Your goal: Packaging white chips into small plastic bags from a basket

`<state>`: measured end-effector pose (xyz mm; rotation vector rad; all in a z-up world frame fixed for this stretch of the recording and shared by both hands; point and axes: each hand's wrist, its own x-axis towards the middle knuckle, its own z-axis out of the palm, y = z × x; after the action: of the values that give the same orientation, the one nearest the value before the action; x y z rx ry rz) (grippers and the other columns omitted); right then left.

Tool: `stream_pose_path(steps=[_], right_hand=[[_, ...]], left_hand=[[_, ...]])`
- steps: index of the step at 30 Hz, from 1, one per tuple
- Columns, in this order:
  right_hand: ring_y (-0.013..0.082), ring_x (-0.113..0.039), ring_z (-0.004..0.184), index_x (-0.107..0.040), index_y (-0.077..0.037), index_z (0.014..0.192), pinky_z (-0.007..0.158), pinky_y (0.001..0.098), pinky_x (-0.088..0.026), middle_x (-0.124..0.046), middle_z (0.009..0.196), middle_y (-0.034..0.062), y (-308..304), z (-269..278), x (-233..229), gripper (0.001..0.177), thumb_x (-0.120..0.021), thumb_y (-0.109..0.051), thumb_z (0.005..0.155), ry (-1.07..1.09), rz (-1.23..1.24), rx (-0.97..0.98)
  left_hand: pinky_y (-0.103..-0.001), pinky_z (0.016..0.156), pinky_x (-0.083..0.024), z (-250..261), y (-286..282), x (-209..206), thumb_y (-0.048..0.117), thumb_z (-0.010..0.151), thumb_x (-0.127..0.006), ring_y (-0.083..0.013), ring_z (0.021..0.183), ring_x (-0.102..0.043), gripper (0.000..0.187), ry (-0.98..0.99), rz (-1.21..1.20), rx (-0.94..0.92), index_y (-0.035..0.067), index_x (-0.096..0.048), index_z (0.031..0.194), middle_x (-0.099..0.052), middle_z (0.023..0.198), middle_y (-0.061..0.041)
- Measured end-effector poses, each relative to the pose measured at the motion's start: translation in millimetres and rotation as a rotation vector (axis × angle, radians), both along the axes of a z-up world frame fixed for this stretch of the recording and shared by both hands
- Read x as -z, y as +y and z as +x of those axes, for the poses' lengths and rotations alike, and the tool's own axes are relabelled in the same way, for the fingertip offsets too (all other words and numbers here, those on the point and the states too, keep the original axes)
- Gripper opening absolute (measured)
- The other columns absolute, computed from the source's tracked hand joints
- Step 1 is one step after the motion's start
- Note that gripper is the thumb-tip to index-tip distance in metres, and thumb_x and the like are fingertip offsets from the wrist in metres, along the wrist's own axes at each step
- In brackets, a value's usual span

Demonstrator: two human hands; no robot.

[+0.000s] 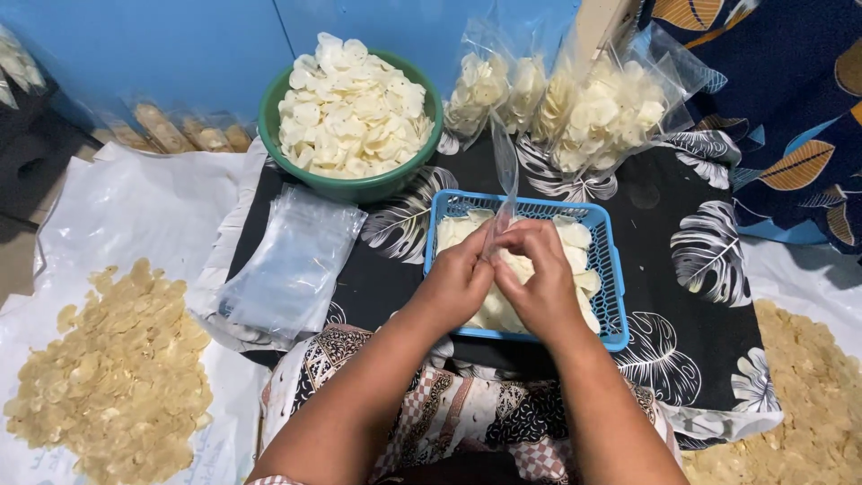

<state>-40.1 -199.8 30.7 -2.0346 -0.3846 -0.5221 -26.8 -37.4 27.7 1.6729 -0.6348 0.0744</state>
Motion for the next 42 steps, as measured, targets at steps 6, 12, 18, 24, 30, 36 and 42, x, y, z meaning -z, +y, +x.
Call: stream_pose_path(steps=[6,12,18,24,30,36,42], right_hand=[[0.0328,-0.07,0.098,-0.057,-0.004,0.086,0.079,0.0406,-0.061,-0.063,0.106,0.0134,23,-9,-9,0.015,-0.069,0.005,0.085,-0.144,-0.162,0.075],[0.0285,-0.068,0.079,-0.057,-0.001,0.08,0.059,0.0291,-0.061,-0.065,0.087,0.013,2,2,7,0.014,-0.068,0.008,0.085,-0.173,-0.175,0.341],[0.0305,-0.064,0.073,-0.055,-0.006,0.087,0.054,0.0421,-0.059,-0.054,0.081,0.0092,5,-4,-6,0.027,-0.08,-0.002,0.081,-0.176,-0.262,0.421],[0.0251,-0.063,0.06,-0.06,-0.011,0.079,0.054,0.0346,-0.052,-0.056,0.065,0.0051,31,-27,-5,0.026,-0.082,-0.017,0.09,-0.033,-0.114,0.309],[0.0338,-0.059,0.13,-0.064,0.007,0.133,0.105,0.047,-0.053,-0.064,0.138,0.0291,27,-36,-30,0.042,-0.044,0.008,0.096,0.324,0.348,-0.001],[0.0248,-0.062,0.127,-0.053,0.011,0.143,0.11,0.0389,-0.05,-0.063,0.139,0.0251,27,-21,-4,0.047,-0.041,0.005,0.097,0.481,1.074,-0.169],[0.0211,-0.058,0.125,-0.064,0.005,0.134,0.108,0.0422,-0.051,-0.067,0.135,0.0177,2,-11,8,0.039,-0.052,0.005,0.097,0.418,0.49,-0.143]], left_hand=[[-0.048,0.074,-0.06,13,-11,17,0.022,0.097,-0.055,-0.0393,0.088,-0.074,0.032,0.097,0.209,-0.333,0.022,-0.065,0.127,-0.077,0.082,-0.014],[-0.055,0.065,-0.058,18,9,4,0.017,0.1,-0.045,-0.0451,0.069,-0.073,0.054,-0.111,0.658,-0.494,0.021,-0.038,0.153,-0.069,0.067,-0.023],[-0.046,0.049,-0.057,8,-10,9,0.009,0.094,-0.051,-0.0365,0.046,-0.066,0.069,-0.363,0.635,-0.571,0.018,-0.035,0.161,-0.064,0.054,-0.017],[-0.05,0.052,-0.056,10,-18,14,0.011,0.088,-0.057,-0.0355,0.049,-0.067,0.077,-0.386,0.581,-0.603,0.012,-0.032,0.161,-0.065,0.055,-0.016],[-0.045,0.048,-0.055,12,-15,18,0.014,0.094,-0.053,-0.0335,0.045,-0.064,0.069,-0.479,0.603,-0.667,0.014,-0.035,0.16,-0.063,0.054,-0.013],[-0.043,0.051,-0.056,-1,-24,13,0.019,0.095,-0.051,-0.0312,0.047,-0.065,0.07,-0.534,0.594,-0.617,0.01,-0.032,0.161,-0.064,0.058,-0.011],[-0.041,0.048,-0.055,-10,-21,9,0.017,0.095,-0.053,-0.031,0.045,-0.063,0.071,-0.591,0.593,-0.599,0.011,-0.031,0.163,-0.063,0.056,-0.009]])
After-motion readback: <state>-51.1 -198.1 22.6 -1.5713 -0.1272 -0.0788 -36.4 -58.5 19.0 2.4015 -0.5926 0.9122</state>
